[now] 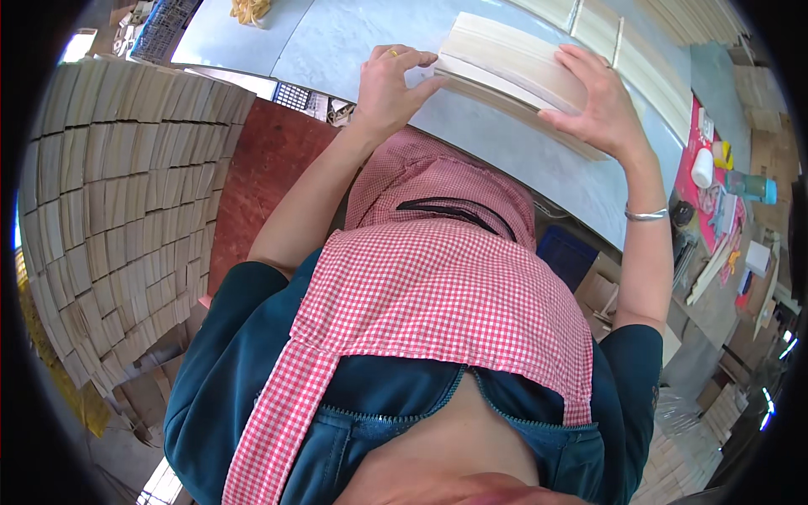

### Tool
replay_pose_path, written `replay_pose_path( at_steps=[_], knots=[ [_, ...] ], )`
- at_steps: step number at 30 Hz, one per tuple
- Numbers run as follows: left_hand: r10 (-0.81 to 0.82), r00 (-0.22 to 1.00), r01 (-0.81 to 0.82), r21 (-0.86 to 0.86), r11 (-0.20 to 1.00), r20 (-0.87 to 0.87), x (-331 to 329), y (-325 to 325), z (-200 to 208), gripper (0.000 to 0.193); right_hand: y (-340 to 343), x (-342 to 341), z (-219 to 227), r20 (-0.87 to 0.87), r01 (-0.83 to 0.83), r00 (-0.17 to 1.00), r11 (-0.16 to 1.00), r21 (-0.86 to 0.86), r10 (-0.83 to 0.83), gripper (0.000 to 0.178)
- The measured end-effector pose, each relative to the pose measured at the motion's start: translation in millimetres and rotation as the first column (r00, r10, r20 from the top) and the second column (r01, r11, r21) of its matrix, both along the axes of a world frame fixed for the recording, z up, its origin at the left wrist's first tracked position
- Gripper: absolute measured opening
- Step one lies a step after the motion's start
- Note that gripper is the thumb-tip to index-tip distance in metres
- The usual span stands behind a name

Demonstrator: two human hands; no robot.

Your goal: Assembling wooden boxes by gluing components and securing them with a nail gun.

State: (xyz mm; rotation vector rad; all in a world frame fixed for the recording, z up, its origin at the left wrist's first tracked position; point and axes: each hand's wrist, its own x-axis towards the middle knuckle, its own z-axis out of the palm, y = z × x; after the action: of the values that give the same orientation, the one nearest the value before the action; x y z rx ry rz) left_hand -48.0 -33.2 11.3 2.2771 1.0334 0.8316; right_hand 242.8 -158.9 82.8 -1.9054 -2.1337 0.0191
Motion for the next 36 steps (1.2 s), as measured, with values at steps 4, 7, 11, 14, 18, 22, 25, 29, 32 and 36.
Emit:
replay_pose_path(
  at_steps=[4,7,11,14,18,22,25,29,32,36],
  knots=[
    [-0.002,0.997,0.011,0.106,0.994,-0.077,3.3,0.8,4.7,0.029,0.7,-3.3,-10.8,-0.029,0.007,1.000,1.000,-0.028,-0.008,0.072],
    [0.016,0.990,0.021,0.253,0.967,-0.144,3.4,-0.6,6.3,0.027,-1.7,-2.4,-15.9,-0.032,-0.002,1.000,1.000,-0.022,0.002,0.072],
    [0.010,0.990,0.029,0.272,0.962,-0.140,5.3,1.4,4.8,0.024,-1.7,-1.9,-23.9,-0.001,0.005,1.000,1.000,-0.005,-0.005,0.073],
    [0.003,0.990,0.031,0.237,0.971,-0.143,6.2,2.5,6.5,0.024,-1.0,-2.3,-26.0,0.015,0.007,1.000,1.000,-0.005,-0.007,0.073],
    [-0.006,0.987,0.025,0.112,0.993,-0.160,4.3,1.5,10.5,0.024,3.0,-5.1,-29.3,0.029,-0.001,1.000,1.000,-0.021,0.001,0.073],
    [-0.019,0.992,0.038,0.149,0.988,-0.126,7.6,1.0,10.7,0.022,6.5,-7.8,-36.5,0.076,-0.031,0.997,0.976,0.215,0.015,0.050],
    [-0.056,0.994,0.071,0.158,0.985,-0.095,6.2,2.3,10.5,0.021,5.7,-8.2,-20.6,-0.028,-0.016,0.999,0.979,0.202,0.023,0.041],
    [-0.056,0.993,0.071,0.156,0.985,-0.100,9.5,1.9,13.7,0.021,-13.3,32.1,-32.6,-0.284,0.152,0.949,0.988,0.029,-0.137,0.075],
    [-0.017,0.993,0.037,0.159,0.987,-0.121,7.0,0.1,14.6,0.022,-77.6,42.6,-23.0,-0.325,0.486,0.856,0.840,0.240,-0.402,0.024],
    [-0.025,0.993,0.043,0.159,0.986,-0.113,6.4,3.9,12.8,0.021,-130.1,23.1,-40.7,-0.313,0.554,0.812,0.819,0.149,-0.492,0.009]
  ],
)
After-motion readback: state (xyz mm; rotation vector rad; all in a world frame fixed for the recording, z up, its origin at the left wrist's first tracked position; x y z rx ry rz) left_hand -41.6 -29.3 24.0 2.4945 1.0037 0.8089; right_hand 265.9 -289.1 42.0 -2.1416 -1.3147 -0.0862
